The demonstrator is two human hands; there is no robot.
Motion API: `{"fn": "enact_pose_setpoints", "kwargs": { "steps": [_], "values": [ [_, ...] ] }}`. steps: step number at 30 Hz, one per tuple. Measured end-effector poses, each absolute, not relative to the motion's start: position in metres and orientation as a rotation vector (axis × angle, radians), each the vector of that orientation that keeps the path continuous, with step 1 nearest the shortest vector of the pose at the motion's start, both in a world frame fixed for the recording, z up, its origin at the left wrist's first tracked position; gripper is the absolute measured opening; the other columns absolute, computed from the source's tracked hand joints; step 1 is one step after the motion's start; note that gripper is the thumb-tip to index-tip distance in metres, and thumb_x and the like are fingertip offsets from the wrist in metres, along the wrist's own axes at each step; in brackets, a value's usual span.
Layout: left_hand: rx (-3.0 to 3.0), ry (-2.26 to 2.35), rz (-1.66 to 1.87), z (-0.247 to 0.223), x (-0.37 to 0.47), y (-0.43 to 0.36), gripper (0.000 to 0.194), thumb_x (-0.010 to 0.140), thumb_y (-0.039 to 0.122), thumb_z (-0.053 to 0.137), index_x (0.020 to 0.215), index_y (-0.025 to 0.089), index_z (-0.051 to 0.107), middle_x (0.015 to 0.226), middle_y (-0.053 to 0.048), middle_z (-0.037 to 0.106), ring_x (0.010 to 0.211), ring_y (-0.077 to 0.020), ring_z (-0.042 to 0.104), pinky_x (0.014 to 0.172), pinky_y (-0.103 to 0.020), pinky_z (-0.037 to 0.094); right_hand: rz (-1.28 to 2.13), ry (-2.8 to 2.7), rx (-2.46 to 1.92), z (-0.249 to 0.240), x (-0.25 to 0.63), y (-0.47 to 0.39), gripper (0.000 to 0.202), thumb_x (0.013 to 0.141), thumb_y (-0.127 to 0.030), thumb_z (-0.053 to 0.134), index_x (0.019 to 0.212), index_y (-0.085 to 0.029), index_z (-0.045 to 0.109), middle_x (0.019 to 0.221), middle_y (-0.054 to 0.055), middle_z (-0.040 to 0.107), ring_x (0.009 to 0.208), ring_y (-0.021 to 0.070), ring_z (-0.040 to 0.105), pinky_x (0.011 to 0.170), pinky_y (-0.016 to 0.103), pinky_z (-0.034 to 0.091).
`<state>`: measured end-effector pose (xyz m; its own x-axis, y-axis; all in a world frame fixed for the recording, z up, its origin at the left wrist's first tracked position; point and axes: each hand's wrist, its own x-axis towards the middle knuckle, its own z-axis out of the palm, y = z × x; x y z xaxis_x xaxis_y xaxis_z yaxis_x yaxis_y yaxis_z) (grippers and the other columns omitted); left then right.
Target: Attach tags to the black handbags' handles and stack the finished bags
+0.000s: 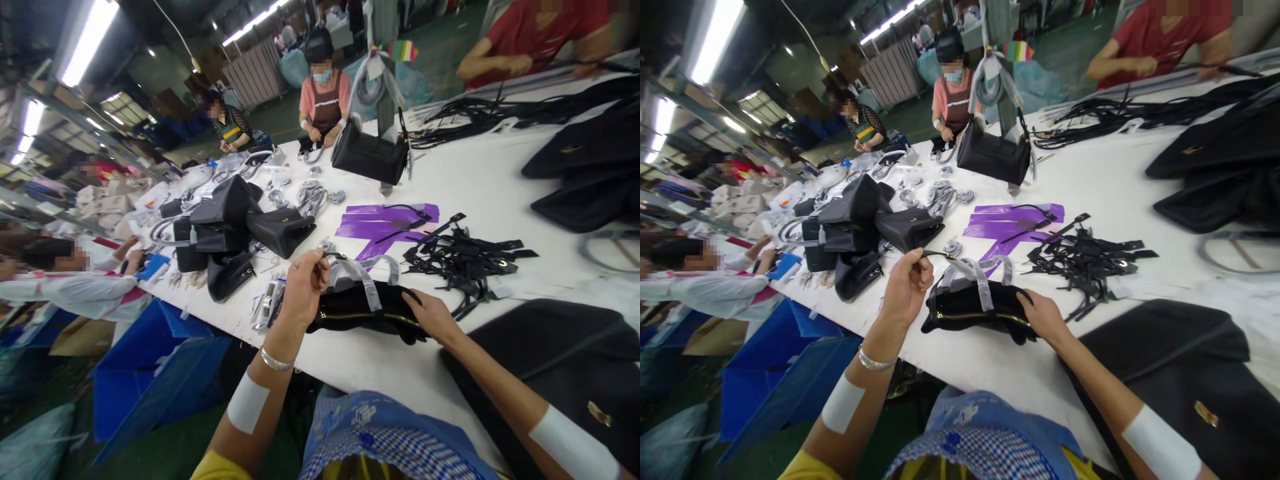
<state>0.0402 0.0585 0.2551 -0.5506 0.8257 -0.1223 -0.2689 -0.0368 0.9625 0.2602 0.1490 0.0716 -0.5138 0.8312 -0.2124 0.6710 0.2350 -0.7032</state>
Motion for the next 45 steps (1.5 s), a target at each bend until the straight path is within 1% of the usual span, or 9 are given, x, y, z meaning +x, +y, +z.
{"fn": "enact_pose_setpoints", "kwargs": {
  "steps": [5, 10, 15, 18, 24, 30, 34, 40, 45],
  "values": [
    [0.695, 1.372, 1.665, 0.249, 0.025, 0.028, 0.031, 0.081, 0.032, 0.057, 0.055, 0.015, 0.053, 0.044, 0.003, 0.047, 0.040, -0.0051, 0.039, 0.041, -0.018, 0.027, 1.394, -2.149, -1.421, 0.091, 0.247, 0.159, 0.037, 0.086, -0.046, 0.044, 0.092, -0.020, 0.069, 0.091, 0.007, 0.072, 0.088, 0.0264, 0.065, 0.080, 0.036, 0.048],
    [0.807, 1.164, 1.662, 0.268, 0.005, 0.003, 0.034, 0.082, 0.029, 0.055, 0.051, 0.016, 0.052, 0.038, 0.004, 0.043, 0.036, -0.0059, 0.038, 0.041, -0.020, 0.027, 2.204, -1.790, -1.273, 0.106, 0.240, 0.143, 0.038, 0.075, -0.053, 0.062, 0.080, -0.016, 0.065, 0.069, 0.003, 0.068, 0.060, 0.0176, 0.061, 0.057, 0.027, 0.048],
    [0.689, 1.116, 1.681, 0.262, -0.012, 0.021, 0.033, 0.080, 0.033, 0.058, 0.053, 0.016, 0.050, 0.042, 0.005, 0.046, 0.038, -0.0054, 0.039, 0.041, -0.018, 0.027, 2.514, -1.395, -1.256, 0.095, 0.231, 0.147, 0.030, 0.069, -0.043, 0.072, 0.079, -0.015, 0.067, 0.071, 0.005, 0.070, 0.060, 0.0192, 0.064, 0.057, 0.029, 0.050],
    [0.648, 1.217, 1.631, 0.232, -0.014, 0.036, 0.029, 0.079, 0.035, 0.059, 0.058, 0.015, 0.053, 0.048, 0.004, 0.050, 0.042, -0.0051, 0.041, 0.041, -0.017, 0.026, 2.387, -1.157, -1.408, 0.068, 0.231, 0.165, 0.030, 0.075, -0.045, 0.065, 0.078, -0.015, 0.067, 0.072, 0.008, 0.071, 0.064, 0.0239, 0.067, 0.063, 0.038, 0.054],
    [0.682, 1.446, 1.238, 0.127, 0.003, 0.017, 0.038, 0.081, 0.049, 0.056, 0.068, 0.013, 0.058, 0.054, 0.001, 0.055, 0.047, -0.0065, 0.045, 0.047, -0.018, 0.032, 1.639, -1.063, -1.622, 0.005, 0.274, 0.156, 0.066, 0.088, -0.066, 0.021, 0.102, -0.016, 0.063, 0.104, 0.017, 0.070, 0.088, 0.0256, 0.069, 0.071, 0.039, 0.056],
    [0.787, 1.626, 0.967, 0.043, 0.014, 0.017, 0.047, 0.080, 0.058, 0.050, 0.067, 0.014, 0.057, 0.053, -0.001, 0.055, 0.047, -0.0100, 0.048, 0.047, -0.021, 0.034, 1.696, -1.200, -1.651, -0.007, 0.279, 0.068, 0.062, 0.088, -0.067, 0.029, 0.133, -0.027, 0.045, 0.133, 0.011, 0.056, 0.110, 0.0229, 0.062, 0.083, 0.040, 0.053],
    [0.915, 1.680, 0.829, 0.033, 0.003, 0.034, 0.046, 0.080, 0.056, 0.047, 0.065, 0.015, 0.058, 0.053, -0.002, 0.057, 0.048, -0.0112, 0.050, 0.050, -0.023, 0.037, 1.688, -1.186, -1.778, -0.009, 0.250, 0.045, 0.061, 0.082, -0.069, 0.040, 0.126, -0.028, 0.050, 0.114, 0.007, 0.067, 0.093, 0.0226, 0.068, 0.071, 0.037, 0.056],
    [0.824, 1.683, 0.495, 0.010, -0.016, 0.016, 0.046, 0.076, 0.059, 0.045, 0.064, 0.016, 0.057, 0.053, -0.004, 0.060, 0.045, -0.0137, 0.052, 0.045, -0.023, 0.034, 2.109, -1.391, -1.744, -0.031, 0.265, 0.065, 0.059, 0.076, -0.071, 0.047, 0.085, -0.016, 0.068, 0.080, 0.011, 0.072, 0.064, 0.0231, 0.068, 0.050, 0.032, 0.054],
    [1.008, 1.798, 0.082, -0.001, -0.013, 0.014, 0.045, 0.082, 0.052, 0.040, 0.057, 0.018, 0.057, 0.054, -0.005, 0.063, 0.051, -0.0182, 0.059, 0.052, -0.028, 0.040, 1.250, -1.939, -1.814, -0.029, 0.301, 0.164, 0.042, 0.090, -0.047, 0.039, 0.083, -0.019, 0.069, 0.079, 0.007, 0.072, 0.077, 0.0211, 0.067, 0.070, 0.034, 0.054]
  ]
}}
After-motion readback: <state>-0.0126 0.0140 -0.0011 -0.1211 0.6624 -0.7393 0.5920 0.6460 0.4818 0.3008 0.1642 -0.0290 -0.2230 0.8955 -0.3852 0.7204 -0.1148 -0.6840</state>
